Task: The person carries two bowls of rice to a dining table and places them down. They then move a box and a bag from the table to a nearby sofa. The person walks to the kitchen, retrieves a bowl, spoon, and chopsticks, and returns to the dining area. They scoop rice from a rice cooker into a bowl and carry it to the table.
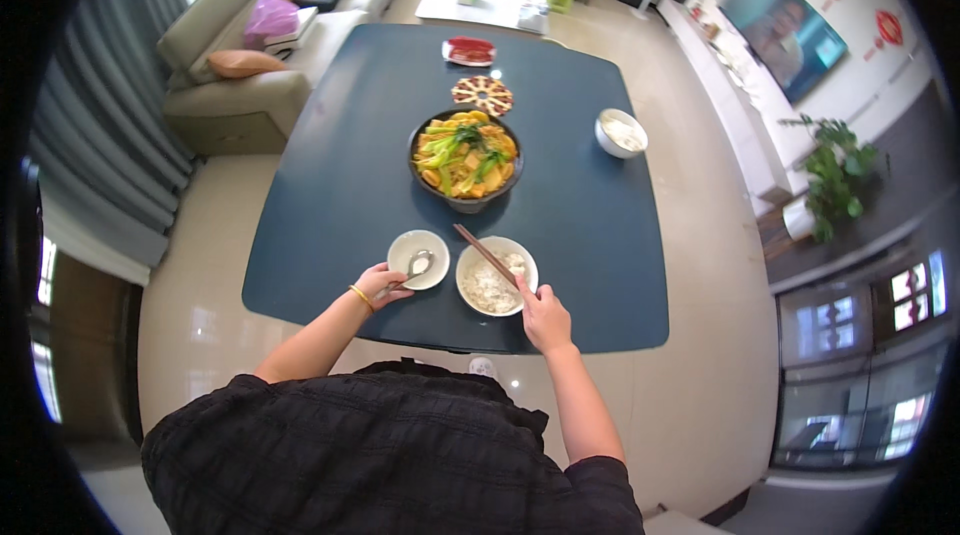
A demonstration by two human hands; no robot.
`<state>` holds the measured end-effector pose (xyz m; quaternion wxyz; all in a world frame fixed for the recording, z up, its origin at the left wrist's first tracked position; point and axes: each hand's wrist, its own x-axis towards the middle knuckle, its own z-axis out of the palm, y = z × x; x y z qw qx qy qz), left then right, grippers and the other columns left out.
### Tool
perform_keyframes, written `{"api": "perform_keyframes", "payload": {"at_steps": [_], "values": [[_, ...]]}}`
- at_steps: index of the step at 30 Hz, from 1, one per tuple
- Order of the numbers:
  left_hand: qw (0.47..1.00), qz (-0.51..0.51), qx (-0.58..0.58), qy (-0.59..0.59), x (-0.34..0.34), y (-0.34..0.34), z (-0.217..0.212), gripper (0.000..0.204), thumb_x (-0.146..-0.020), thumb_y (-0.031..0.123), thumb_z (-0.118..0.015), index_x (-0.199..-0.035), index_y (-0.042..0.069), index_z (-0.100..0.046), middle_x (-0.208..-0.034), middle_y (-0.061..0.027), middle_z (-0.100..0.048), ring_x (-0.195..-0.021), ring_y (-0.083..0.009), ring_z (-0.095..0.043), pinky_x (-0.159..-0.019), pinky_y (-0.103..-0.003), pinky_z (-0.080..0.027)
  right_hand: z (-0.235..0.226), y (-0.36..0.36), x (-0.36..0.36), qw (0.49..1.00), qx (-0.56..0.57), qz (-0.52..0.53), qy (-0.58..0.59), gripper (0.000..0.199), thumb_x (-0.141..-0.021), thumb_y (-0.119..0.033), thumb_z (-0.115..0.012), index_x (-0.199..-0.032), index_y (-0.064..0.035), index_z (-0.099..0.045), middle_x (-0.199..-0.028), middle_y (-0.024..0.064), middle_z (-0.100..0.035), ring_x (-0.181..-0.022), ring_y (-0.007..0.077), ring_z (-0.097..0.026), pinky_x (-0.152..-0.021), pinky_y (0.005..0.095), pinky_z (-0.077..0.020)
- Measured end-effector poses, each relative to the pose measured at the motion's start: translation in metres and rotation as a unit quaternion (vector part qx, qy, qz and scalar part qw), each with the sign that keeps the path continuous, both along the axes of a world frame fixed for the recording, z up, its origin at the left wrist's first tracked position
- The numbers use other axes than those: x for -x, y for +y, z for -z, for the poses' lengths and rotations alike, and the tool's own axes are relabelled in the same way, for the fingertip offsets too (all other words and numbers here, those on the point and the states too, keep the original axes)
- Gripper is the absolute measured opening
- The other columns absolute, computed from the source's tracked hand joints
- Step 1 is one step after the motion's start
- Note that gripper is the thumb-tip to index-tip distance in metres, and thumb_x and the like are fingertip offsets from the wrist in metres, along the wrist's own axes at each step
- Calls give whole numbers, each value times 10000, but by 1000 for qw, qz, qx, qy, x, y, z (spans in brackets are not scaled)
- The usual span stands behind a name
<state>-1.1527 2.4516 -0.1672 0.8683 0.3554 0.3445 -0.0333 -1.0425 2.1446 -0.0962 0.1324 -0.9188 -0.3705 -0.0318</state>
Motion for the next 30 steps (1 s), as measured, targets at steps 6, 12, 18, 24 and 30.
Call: {"api": "perform_keyframes", "payload": {"at_steps": [6, 12, 18, 24, 30], "values": [[999, 34, 7, 13, 2, 7, 2, 275, -803, 29, -570, -1055, -8, -467, -971, -144, -556, -847, -248, -600, -755, -437, -540, 5, -7, 9, 999, 17, 31, -21, 617, -805, -167, -526, -1368, -274, -299, -874, 93, -485, -725, 284, -546, -636, 417, -474], [1000, 16, -20, 18, 18, 21, -27, 282, -819, 161, -607, -1028, 29, -471, -934, -104, -519, -879, -217, -542, -783, -399, -500, -7, -30, 11, 994, -95, 45, -6, 602, -807, -176, -529, -1357, -92, -298, -1132, 196, -477, -941, 340, -535, -799, 416, -447], [974, -70, -209, 58, 11, 38, -29, 409, -790, 258, -650, -1118, 99, -464, -857, -27, -500, -762, -127, -505, -652, -306, -451, 3, -83, 32, 968, -194, 150, 44, 536, -826, -172, -493, -1329, -66, -341, -1197, 183, -429, -1036, 321, -481, -874, 409, -396], [968, -96, -230, 27, 1, 29, -60, 435, -793, 255, -638, -1147, 87, -450, -981, -43, -499, -882, -145, -487, -728, -319, -418, 13, -95, 35, 941, -280, 175, 79, 426, -857, -107, -444, -1271, -20, -397, -1181, 164, -448, -986, 278, -498, -865, 351, -418], [967, -102, -233, 1, 4, 47, -66, 401, -808, 227, -618, -1143, 84, -451, -976, -37, -521, -896, -143, -496, -742, -317, -412, -1, -61, -26, 951, -282, 127, 25, 358, -858, -104, -447, -1203, -8, -458, -1168, 164, -473, -1035, 300, -496, -888, 354, -414]]}}
